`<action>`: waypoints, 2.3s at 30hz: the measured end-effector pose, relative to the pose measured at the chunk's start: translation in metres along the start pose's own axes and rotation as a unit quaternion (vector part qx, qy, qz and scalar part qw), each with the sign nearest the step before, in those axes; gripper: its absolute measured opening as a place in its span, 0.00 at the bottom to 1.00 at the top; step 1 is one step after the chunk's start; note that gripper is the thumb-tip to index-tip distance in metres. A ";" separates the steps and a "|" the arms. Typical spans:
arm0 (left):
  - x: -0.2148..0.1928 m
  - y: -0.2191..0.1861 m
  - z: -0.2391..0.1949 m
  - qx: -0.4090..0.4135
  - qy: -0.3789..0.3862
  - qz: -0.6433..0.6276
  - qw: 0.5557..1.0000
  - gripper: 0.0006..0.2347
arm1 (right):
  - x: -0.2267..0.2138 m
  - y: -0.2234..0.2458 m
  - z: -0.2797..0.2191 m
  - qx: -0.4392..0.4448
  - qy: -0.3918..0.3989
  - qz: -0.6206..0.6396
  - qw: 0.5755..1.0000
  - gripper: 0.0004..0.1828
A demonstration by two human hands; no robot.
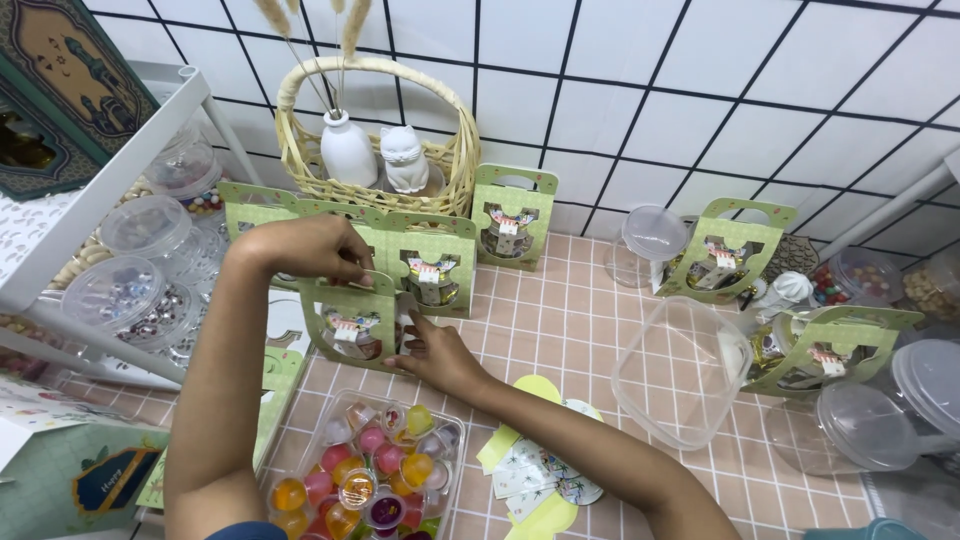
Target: Assembling cardboard gift boxes, placing jars inside, and filling them with colorful jelly cups.
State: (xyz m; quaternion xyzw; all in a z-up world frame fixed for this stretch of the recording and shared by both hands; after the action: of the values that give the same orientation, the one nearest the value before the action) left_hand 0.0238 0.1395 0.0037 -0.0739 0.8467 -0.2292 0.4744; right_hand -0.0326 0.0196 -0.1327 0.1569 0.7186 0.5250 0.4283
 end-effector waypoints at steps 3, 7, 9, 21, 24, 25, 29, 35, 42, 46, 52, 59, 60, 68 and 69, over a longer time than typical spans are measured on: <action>-0.003 0.024 0.007 -0.022 -0.018 -0.023 0.999 0.08 | 0.013 -0.003 0.019 -0.036 -0.021 -0.052 0.998 0.45; -0.011 0.036 0.007 -0.022 -0.035 -0.032 0.999 0.07 | 0.009 0.016 0.024 -0.032 -0.048 -0.062 0.996 0.46; -0.014 0.041 0.003 -0.038 -0.042 -0.035 0.998 0.08 | 0.009 0.028 0.023 -0.051 -0.062 -0.064 0.995 0.44; -0.016 -0.013 -0.014 -0.071 -0.069 0.069 0.993 0.10 | 0.023 0.003 0.024 -0.062 0.026 -0.150 0.986 0.44; -0.004 -0.012 0.026 -0.047 -0.116 0.155 0.980 0.12 | -0.001 0.015 0.006 -0.072 0.058 -0.272 0.958 0.34; 0.001 -0.027 0.031 -0.045 -0.116 0.155 0.980 0.12 | -0.012 0.019 -0.004 -0.071 0.056 -0.272 0.958 0.34; 0.018 -0.120 0.040 0.077 -0.117 0.185 0.973 0.13 | -0.074 0.017 -0.034 -0.001 0.045 -0.349 0.936 0.27; 0.093 -0.191 0.120 0.231 -0.140 0.242 0.932 0.15 | -0.198 -0.012 -0.077 0.127 -0.093 -0.316 0.936 0.27; 0.143 -0.228 0.159 0.277 -0.200 0.215 0.915 0.22 | -0.324 -0.087 -0.060 0.241 -0.273 -0.513 0.777 0.37; 0.165 -0.215 0.175 0.273 -0.194 0.182 0.924 0.21 | -0.335 -0.126 -0.056 0.314 -0.252 -0.544 0.736 0.42; 0.183 -0.180 0.192 0.254 -0.118 0.006 0.960 0.26 | -0.322 -0.114 -0.062 0.344 -0.219 -0.561 0.720 0.49; 0.185 -0.166 0.189 0.210 -0.056 -0.095 0.971 0.29 | -0.310 -0.100 -0.056 0.292 -0.189 -0.542 0.765 0.47; 0.187 -0.164 0.189 0.206 -0.044 -0.100 0.972 0.30 | -0.305 -0.099 -0.056 0.289 -0.172 -0.533 0.777 0.50; 0.156 -0.166 0.158 0.240 -0.092 -0.275 0.927 0.51 | -0.243 -0.049 -0.066 0.231 -0.061 -0.384 0.892 0.63; 0.152 -0.169 0.152 0.262 -0.102 -0.279 0.918 0.52 | -0.237 -0.049 -0.067 0.228 -0.033 -0.373 0.899 0.63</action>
State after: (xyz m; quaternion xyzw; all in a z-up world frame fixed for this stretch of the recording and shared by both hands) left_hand 0.0532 -0.1103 -0.1037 -0.2032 0.6484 -0.5571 0.4773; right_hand 0.0644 -0.2015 -0.0642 -0.0120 0.8099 0.1428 0.5688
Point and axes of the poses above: each hand's wrist, its own z-axis towards the middle knuckle, its own x-axis out of the palm, y = z × x, the point moved 10 cm from there along z, towards the middle knuckle, and after that the axes turned 4 degrees about -z, right-handed, at the moved point
